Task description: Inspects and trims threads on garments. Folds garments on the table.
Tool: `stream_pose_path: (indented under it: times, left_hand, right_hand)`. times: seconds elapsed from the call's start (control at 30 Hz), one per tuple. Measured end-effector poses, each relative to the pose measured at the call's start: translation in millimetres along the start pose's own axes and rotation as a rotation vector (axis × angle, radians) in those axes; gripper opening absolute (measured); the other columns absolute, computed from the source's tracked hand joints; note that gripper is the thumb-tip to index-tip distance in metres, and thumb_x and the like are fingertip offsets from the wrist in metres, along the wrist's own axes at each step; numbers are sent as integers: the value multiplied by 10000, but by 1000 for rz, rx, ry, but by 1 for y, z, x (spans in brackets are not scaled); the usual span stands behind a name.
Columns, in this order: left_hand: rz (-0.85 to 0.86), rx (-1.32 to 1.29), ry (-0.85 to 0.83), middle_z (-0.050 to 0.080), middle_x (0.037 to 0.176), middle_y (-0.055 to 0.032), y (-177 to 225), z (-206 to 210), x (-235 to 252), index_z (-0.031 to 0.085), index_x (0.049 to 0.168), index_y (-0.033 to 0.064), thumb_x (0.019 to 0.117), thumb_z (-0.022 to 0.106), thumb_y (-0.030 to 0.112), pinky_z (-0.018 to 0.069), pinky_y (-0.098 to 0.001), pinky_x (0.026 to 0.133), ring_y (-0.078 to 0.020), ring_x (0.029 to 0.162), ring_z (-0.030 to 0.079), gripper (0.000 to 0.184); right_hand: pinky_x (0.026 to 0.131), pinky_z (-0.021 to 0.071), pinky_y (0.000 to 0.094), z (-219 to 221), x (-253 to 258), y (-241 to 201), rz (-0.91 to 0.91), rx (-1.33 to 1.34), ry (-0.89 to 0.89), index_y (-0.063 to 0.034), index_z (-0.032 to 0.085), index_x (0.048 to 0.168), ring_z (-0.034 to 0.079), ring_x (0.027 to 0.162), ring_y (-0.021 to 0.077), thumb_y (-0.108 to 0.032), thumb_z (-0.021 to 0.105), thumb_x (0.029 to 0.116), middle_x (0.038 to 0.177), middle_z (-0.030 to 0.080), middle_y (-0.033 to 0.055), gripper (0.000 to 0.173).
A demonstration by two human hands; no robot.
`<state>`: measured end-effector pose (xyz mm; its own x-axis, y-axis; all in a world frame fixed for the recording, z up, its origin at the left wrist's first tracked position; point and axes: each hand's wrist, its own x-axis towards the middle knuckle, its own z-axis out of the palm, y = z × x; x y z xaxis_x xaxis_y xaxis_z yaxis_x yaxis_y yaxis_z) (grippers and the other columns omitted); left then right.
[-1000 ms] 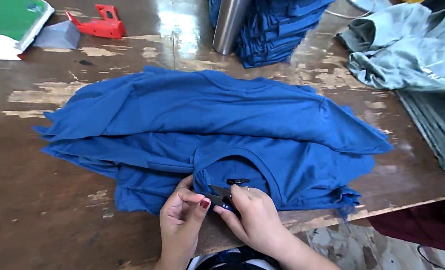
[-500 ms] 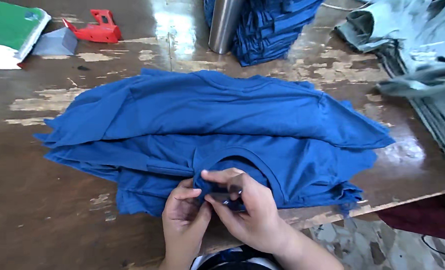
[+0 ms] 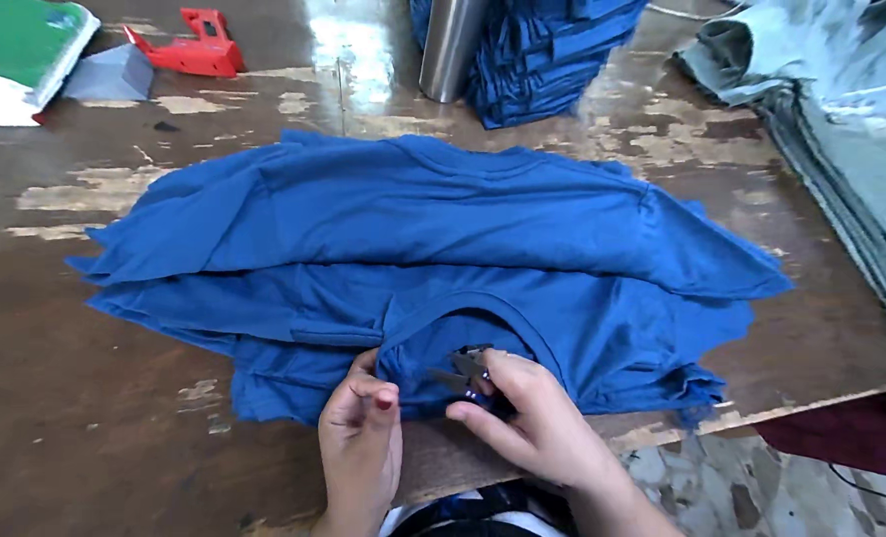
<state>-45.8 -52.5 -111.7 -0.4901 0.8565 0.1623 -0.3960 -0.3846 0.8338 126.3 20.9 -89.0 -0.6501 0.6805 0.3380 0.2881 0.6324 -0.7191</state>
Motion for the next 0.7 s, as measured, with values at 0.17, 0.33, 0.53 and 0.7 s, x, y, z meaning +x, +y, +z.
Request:
stream_pose_path:
  times: [0.17,0.33,0.53,0.7]
  left_hand:
    - [-2,-74,-28,720,1151,69,0,0,0,757,937,239,966,676,322,539,-235,966,-43,1112,656,120]
    - [-12,-98,-13,721,1125,62,-1,-2,0,726,983,237,963,683,311,540,-251,976,-56,1130,655,88]
    - [134,221,-54,687,1094,66,0,-2,-3,689,1047,196,927,734,109,579,-183,853,-26,993,670,155]
    - [491,754,-455,657,904,35,39,-14,-11,661,941,138,967,693,151,506,-157,792,-36,862,617,43]
  right_hand:
    - [585,429,298,5,-3,0,-33,-215,-24,-88,559,808,504,601,143,-470,483,1057,635,481,19,462]
    - [538,413,288,9,1,-3,-31,-249,13,-83,567,824,495,565,136,-489,395,1077,612,466,12,508]
    - [806,499,201,10,6,-13,-3,269,69,20,587,1046,583,902,57,-387,535,1053,992,635,90,411]
    - [797,486,155,30,12,-25,25,833,69,-62,544,1015,547,897,-38,-251,641,1005,953,564,-43,213]
